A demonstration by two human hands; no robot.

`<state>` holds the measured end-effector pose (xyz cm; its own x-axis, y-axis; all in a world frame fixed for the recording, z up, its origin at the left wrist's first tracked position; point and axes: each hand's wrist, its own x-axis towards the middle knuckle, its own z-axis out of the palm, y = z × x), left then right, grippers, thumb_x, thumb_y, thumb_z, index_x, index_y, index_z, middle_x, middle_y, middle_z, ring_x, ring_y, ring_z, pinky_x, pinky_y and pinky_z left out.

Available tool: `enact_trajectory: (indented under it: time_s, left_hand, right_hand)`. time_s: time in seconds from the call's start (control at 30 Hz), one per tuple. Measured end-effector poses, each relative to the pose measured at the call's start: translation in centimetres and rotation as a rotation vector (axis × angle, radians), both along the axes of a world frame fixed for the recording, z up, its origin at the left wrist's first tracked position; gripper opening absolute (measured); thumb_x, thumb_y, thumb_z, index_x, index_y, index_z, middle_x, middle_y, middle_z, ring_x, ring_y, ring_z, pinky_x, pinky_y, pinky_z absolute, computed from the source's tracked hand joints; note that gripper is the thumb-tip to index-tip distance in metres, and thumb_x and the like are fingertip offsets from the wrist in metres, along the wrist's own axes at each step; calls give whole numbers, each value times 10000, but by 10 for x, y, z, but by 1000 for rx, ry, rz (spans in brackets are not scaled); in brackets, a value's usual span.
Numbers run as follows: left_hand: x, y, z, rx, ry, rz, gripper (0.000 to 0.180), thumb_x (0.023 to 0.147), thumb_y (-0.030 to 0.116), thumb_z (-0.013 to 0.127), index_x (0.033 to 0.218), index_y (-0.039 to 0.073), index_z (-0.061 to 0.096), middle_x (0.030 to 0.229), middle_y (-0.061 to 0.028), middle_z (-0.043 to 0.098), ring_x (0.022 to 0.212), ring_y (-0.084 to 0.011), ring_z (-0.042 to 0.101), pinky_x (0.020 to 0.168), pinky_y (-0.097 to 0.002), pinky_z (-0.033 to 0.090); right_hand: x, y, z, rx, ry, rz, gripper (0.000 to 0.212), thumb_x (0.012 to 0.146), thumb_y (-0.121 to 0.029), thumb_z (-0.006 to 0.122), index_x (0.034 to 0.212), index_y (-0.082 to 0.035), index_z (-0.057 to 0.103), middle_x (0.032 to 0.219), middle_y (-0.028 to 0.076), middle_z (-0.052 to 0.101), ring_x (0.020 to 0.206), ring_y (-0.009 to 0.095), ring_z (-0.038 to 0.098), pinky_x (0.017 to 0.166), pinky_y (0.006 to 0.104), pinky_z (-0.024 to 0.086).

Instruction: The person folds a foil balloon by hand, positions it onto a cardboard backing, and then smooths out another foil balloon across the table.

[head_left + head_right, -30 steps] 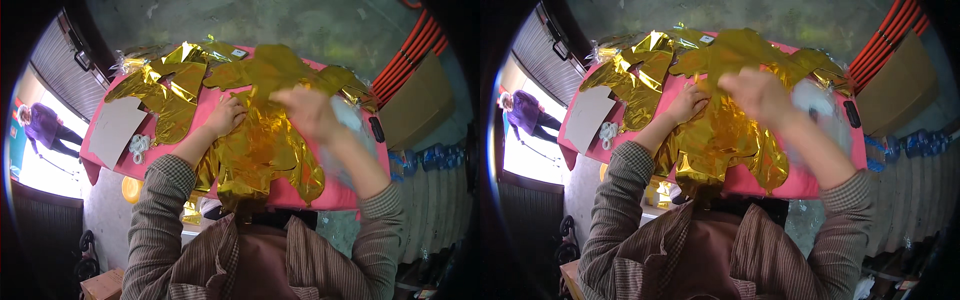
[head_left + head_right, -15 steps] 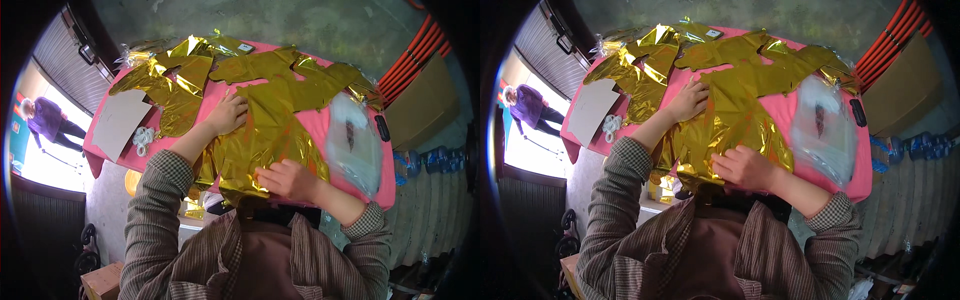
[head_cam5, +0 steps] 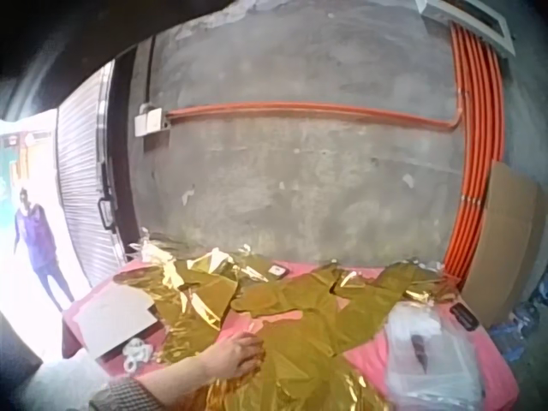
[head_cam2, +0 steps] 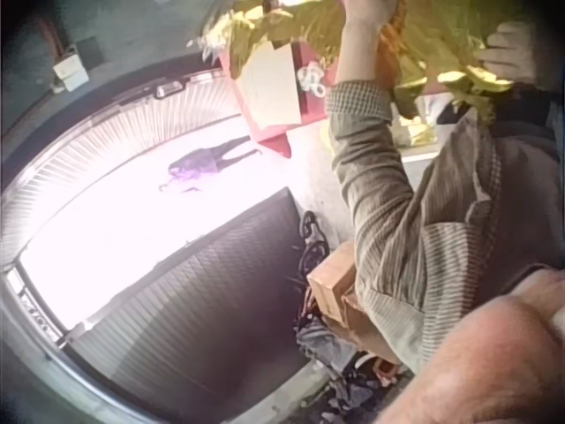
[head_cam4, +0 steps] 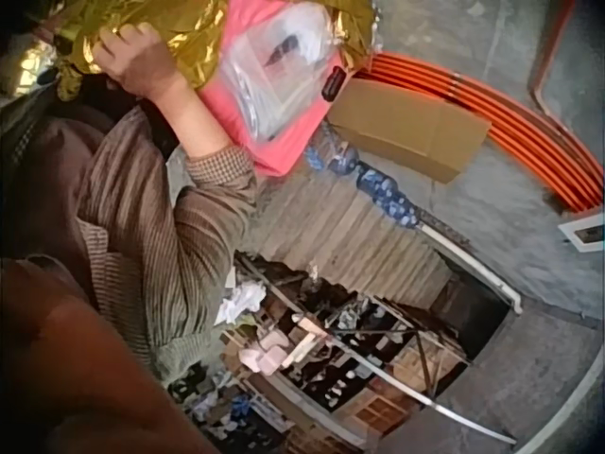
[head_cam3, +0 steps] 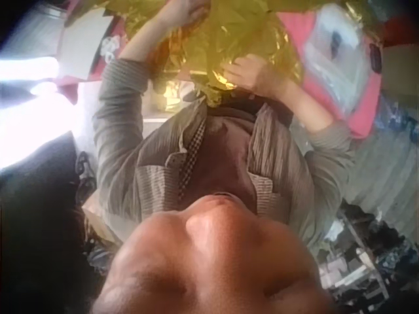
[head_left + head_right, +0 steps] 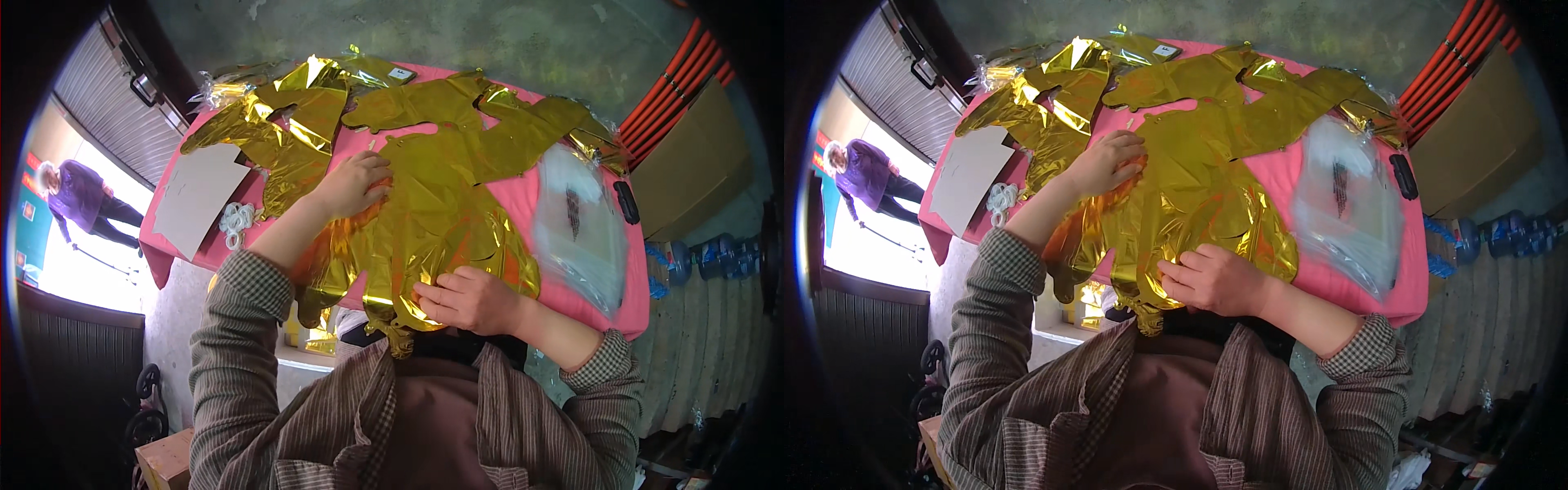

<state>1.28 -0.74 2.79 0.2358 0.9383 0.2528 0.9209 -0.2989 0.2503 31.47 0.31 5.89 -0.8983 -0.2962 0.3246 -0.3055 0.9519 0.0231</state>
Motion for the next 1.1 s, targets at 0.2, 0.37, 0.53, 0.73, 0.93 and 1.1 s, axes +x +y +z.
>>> enact_trajectory:
  time_s: [0.2, 0.37, 0.53, 0.73, 0.93, 1.1]
  left_hand:
    - [2, -17, -13, 19, -38, 5, 350, 858, 244, 538, 1147, 48, 567, 1241, -118, 514, 1182, -301, 431, 999, -404, 338]
    - [3, -15, -13, 26, -41, 19, 384, 864, 244, 532, 1193, 46, 527, 1248, -118, 509, 1194, -304, 422, 1009, -408, 325]
    - [2, -16, -11, 2, -133, 64, 436, 853, 162, 538, 1263, 45, 451, 1244, -151, 501, 1198, -325, 418, 1013, -409, 331]
    - [0, -18, -16, 24, -125, 61, 433, 848, 153, 536, 1260, 47, 454, 1242, -160, 497, 1197, -326, 418, 1016, -410, 328]
    - [-1, -19, -19, 31, -142, 69, 427, 844, 154, 542, 1252, 56, 466, 1245, -163, 495, 1201, -328, 417, 1018, -414, 330]
    - [2, -18, -17, 26, -153, 72, 424, 842, 151, 546, 1248, 56, 474, 1253, -164, 494, 1199, -329, 422, 1013, -413, 339]
  right_hand:
    - [-4, 1, 1, 14, 49, 1, 241, 764, -178, 533, 979, -88, 594, 1126, 37, 598, 841, 148, 564, 656, 272, 444]
    - [-12, -3, -2, -4, 48, 45, 222, 768, -169, 536, 967, -90, 592, 1120, 40, 601, 833, 148, 567, 655, 271, 447]
    - [-11, -8, -4, 5, 52, 51, 247, 759, -177, 551, 988, -92, 585, 1108, 43, 602, 823, 145, 565, 659, 271, 446]
    - [-5, -22, 31, -168, -246, 30, 364, 740, -301, 648, 1023, -78, 594, 1086, 60, 605, 855, 195, 581, 725, 341, 444]
    - [-21, 24, 7, -427, -190, -364, 507, 812, -396, 611, 1143, -18, 547, 1240, 156, 513, 1149, 305, 481, 956, 419, 382]
    - [-38, 38, -32, -292, -167, -599, 704, 849, -453, 535, 1335, 15, 335, 1416, 215, 273, 1331, 339, 233, 1090, 446, 188]
